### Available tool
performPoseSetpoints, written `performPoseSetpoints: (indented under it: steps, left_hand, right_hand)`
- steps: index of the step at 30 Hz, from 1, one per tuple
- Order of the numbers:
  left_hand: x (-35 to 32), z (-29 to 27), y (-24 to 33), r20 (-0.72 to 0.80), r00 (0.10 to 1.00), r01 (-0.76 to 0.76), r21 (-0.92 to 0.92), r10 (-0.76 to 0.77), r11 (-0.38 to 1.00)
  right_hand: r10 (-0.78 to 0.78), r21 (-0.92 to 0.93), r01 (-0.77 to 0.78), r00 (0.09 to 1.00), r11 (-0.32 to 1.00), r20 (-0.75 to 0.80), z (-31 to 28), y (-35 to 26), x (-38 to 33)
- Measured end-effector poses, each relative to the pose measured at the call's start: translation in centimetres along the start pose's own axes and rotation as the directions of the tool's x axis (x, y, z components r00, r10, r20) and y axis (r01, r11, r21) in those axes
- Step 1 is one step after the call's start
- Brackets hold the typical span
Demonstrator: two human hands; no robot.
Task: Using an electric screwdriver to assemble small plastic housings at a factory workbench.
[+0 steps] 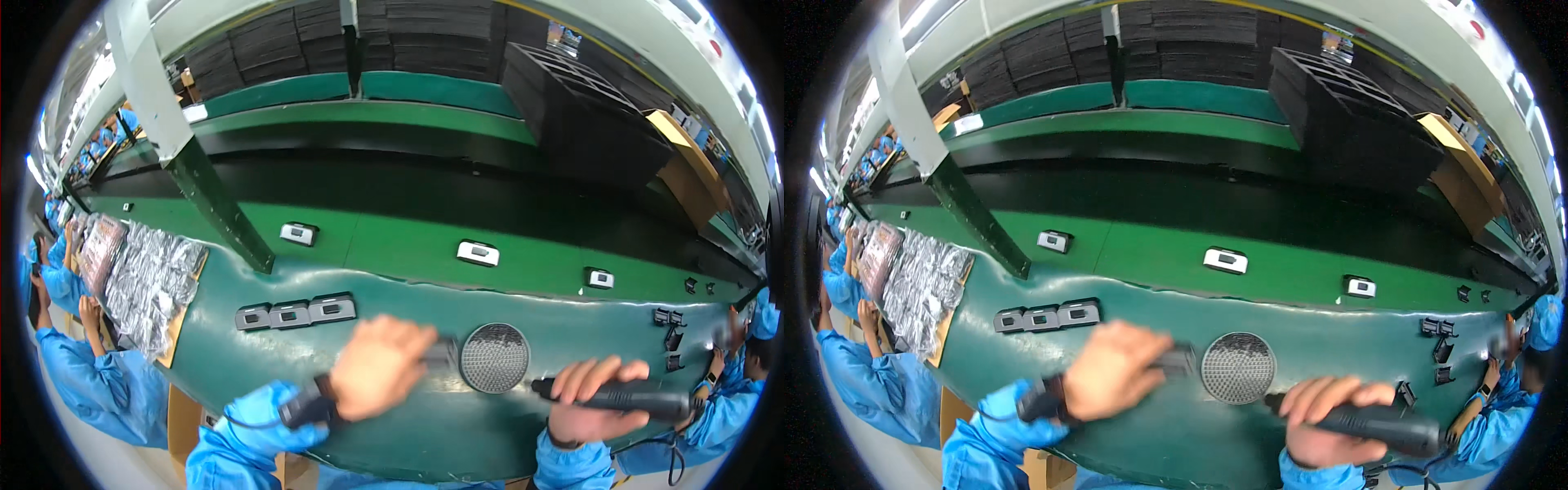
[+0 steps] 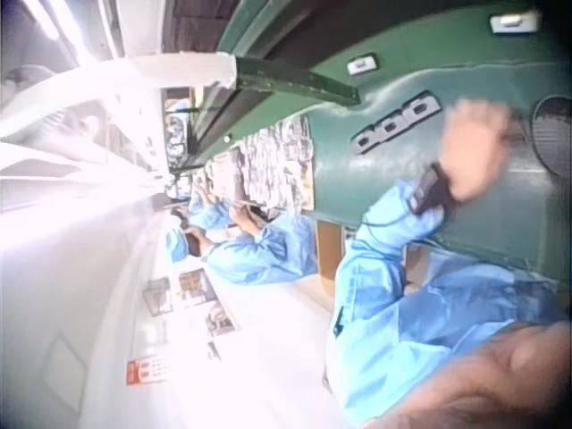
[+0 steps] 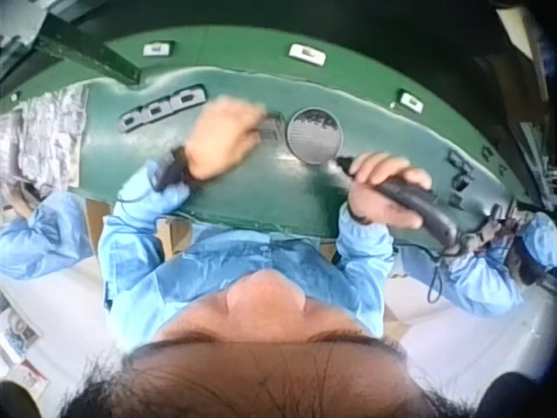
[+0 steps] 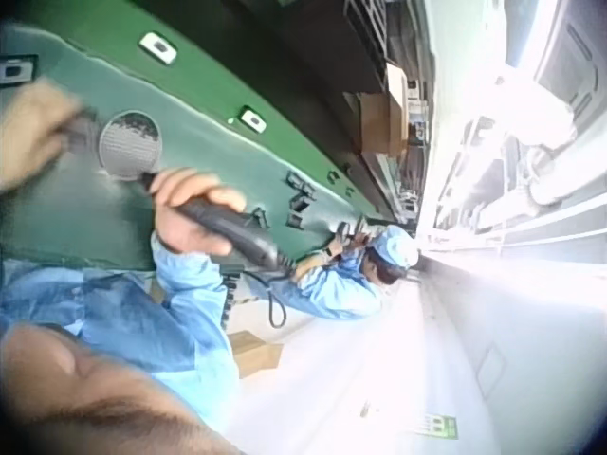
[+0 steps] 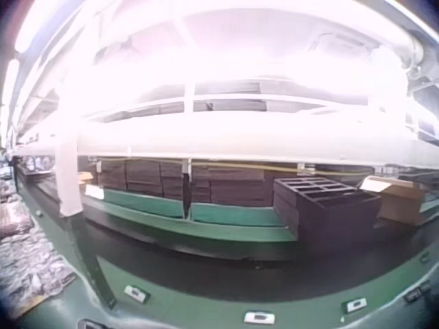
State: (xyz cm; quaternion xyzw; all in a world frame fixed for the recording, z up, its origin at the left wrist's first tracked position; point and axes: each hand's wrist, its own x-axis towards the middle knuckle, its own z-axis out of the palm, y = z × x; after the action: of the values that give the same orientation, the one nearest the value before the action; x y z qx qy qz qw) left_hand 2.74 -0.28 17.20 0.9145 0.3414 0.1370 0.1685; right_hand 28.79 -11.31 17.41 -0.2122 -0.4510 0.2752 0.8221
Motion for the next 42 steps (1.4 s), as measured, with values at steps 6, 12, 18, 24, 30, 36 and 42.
performPoseSetpoints:
  steps: [6,12,18,24,30,36,42]
  left_hand:
    - [15.9,0.1,-6.8,-0.098,0.983,0.178,0.309,-0.155,0.934]
    - [24.9,7.3,2.2,-0.123,0.958,0.27,0.063,-0.261,0.961]
    - [26.1,11.9,0.0,-0.293,0.916,0.102,-0.492,-0.274,0.865]
    - [11.3,6.2,3.8,-0.321,0.906,-0.239,0.149,0.275,0.96]
    - [2.8,10.1,1.1,-0.102,0.935,-0.329,0.109,0.34,0.938]
    - [4.6,12.5,-4.6,-0.106,0.98,-0.167,0.012,0.167,0.986]
    - [5.3,14.5,-8.6,-0.054,0.986,-0.162,-0.031,0.16,0.986]
  right_hand:
    - [0.001,-0.185,-0.057,0.957,0.981,-0.29,-8.2,-0.8,4.2]
    - [0.021,-0.173,-0.105,0.903,0.979,-0.429,-13.6,-0.9,7.0]
    - [0.099,-0.159,-0.167,0.925,0.973,-0.368,-14.0,0.9,5.2]
    - [0.083,-0.131,-0.151,0.904,0.98,-0.419,-12.8,1.7,4.3]
    - [0.005,0.038,-0.002,0.996,0.999,-0.086,-6.4,8.9,0.9]
    - [0.042,0.011,-0.042,0.999,0.999,-0.014,-6.8,16.2,-0.8]
    - [0.152,0.017,-0.151,0.987,0.988,-0.054,-7.5,20.1,-1.8]
